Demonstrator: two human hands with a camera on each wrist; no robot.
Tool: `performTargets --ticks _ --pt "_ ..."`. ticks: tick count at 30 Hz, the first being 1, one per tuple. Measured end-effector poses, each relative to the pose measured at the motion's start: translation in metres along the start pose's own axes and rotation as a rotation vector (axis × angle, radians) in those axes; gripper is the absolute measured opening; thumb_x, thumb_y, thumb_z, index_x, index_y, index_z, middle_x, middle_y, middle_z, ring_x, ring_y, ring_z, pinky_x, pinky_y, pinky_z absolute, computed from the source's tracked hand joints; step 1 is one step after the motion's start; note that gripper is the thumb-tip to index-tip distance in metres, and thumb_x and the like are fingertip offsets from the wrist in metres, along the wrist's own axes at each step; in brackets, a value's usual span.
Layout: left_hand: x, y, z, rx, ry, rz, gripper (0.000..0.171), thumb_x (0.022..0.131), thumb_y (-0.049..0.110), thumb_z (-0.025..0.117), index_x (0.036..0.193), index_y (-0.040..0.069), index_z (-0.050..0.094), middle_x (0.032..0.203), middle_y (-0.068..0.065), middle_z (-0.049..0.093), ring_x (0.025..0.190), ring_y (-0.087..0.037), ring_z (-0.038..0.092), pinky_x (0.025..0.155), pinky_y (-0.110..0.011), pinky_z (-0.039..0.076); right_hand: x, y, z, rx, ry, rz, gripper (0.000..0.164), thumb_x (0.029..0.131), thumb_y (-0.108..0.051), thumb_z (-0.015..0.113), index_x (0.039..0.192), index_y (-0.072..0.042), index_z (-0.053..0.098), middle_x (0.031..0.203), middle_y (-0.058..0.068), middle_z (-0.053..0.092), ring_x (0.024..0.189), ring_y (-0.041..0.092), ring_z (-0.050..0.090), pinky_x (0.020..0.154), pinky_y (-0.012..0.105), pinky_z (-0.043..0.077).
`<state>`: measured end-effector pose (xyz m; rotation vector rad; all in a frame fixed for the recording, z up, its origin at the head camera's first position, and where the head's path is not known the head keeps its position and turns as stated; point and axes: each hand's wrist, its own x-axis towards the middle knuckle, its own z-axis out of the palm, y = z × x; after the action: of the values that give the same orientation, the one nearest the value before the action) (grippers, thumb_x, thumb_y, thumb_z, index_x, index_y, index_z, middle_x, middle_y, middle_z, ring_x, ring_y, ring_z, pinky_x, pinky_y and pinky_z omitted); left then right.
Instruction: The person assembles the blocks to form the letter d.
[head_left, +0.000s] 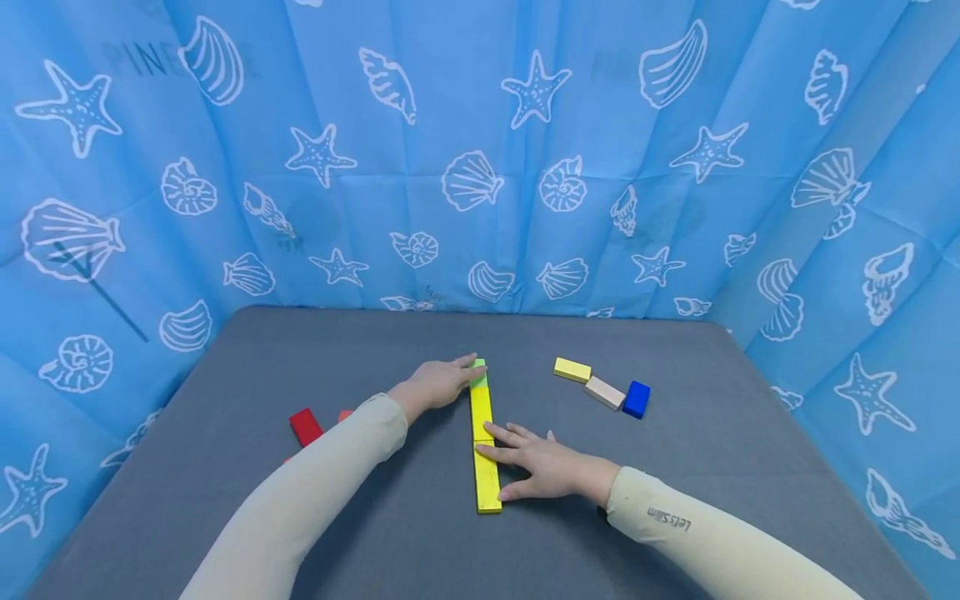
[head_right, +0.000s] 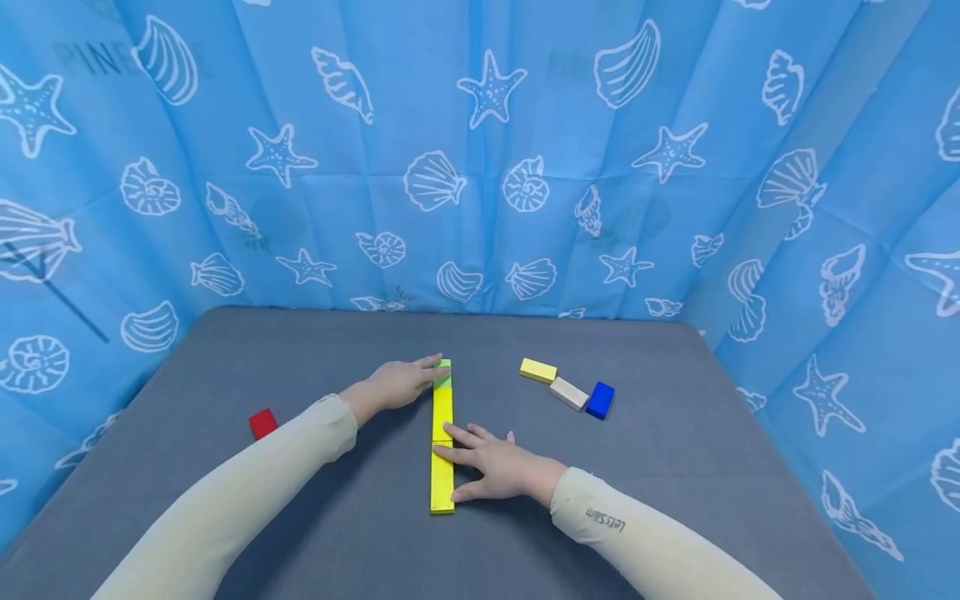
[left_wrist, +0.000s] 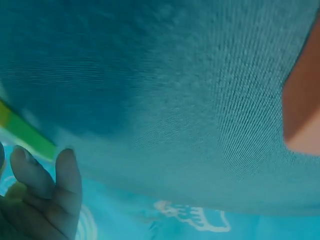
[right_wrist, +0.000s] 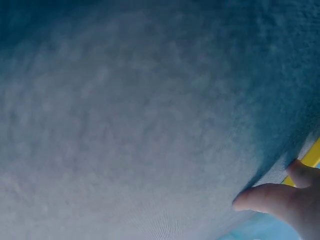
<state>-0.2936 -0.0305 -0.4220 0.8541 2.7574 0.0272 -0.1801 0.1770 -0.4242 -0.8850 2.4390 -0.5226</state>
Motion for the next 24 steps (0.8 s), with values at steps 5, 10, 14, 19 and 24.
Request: performTargets --ticks 5,10,14,19,24 --pt "-0.022 0.012 -0.006 0.028 0.029 0.018 0.053 0.101 0.037 0.052 0.150 0.020 0.040 0.156 -0.008 0.031 0.125 -0.023 0.053 0.096 -0.038 0.046 -0.005 0.006 -0.007 0.144 0.015 0.003 0.068 0.095 -0.040 0.061 0.153 -0.020 0.033 0.162 0.003 0.013 0.146 0.032 0.012 0.107 0.069 0.013" --pt "-0.040 0.026 0.001 0.021 0.007 0.033 0.072 0.093 0.058 0.052 0.153 0.023 0.034 0.159 -0.006 0.025 0.111 -0.020 0.061 0.085 -0.032 0.050 -0.026 0.026 -0.018 0.148 0.103 -0.026 0.057 0.097 -0.032 0.060 0.146 -0.007 0.045 0.156 0.016 0.029 0.141 0.037 0.028 0.107 0.059 0.027" --pt "-0.050 0.039 0.011 -0.003 -0.018 0.074 0.083 0.088 0.066 0.053 0.155 0.024 0.028 0.160 -0.005 0.021 0.081 -0.017 0.062 0.063 -0.026 0.044 -0.049 0.048 -0.025 0.080 0.243 -0.032 0.053 0.097 -0.027 0.061 0.141 -0.002 0.049 0.149 0.022 0.039 0.135 0.043 0.035 0.104 0.061 0.031" --pt "-0.060 0.048 0.018 -0.026 -0.050 0.100 0.086 0.086 0.065 0.056 0.155 0.023 0.026 0.161 -0.004 0.018 0.061 -0.015 0.051 0.057 -0.026 0.036 -0.070 0.077 -0.035 0.012 0.412 0.004 0.056 0.094 -0.022 0.066 0.141 0.000 0.048 0.148 0.025 0.038 0.135 0.047 0.032 0.103 0.064 0.029" --pt "-0.065 0.049 0.022 0.002 -0.039 0.112 0.089 0.086 0.066 0.056 0.155 0.020 0.026 0.161 -0.005 0.020 0.063 -0.015 0.052 0.056 -0.026 0.037 -0.086 0.104 -0.047 -0.054 0.475 0.164 0.062 0.094 -0.029 0.065 0.146 -0.004 0.043 0.152 0.027 0.029 0.135 0.055 0.023 0.099 0.074 0.021"
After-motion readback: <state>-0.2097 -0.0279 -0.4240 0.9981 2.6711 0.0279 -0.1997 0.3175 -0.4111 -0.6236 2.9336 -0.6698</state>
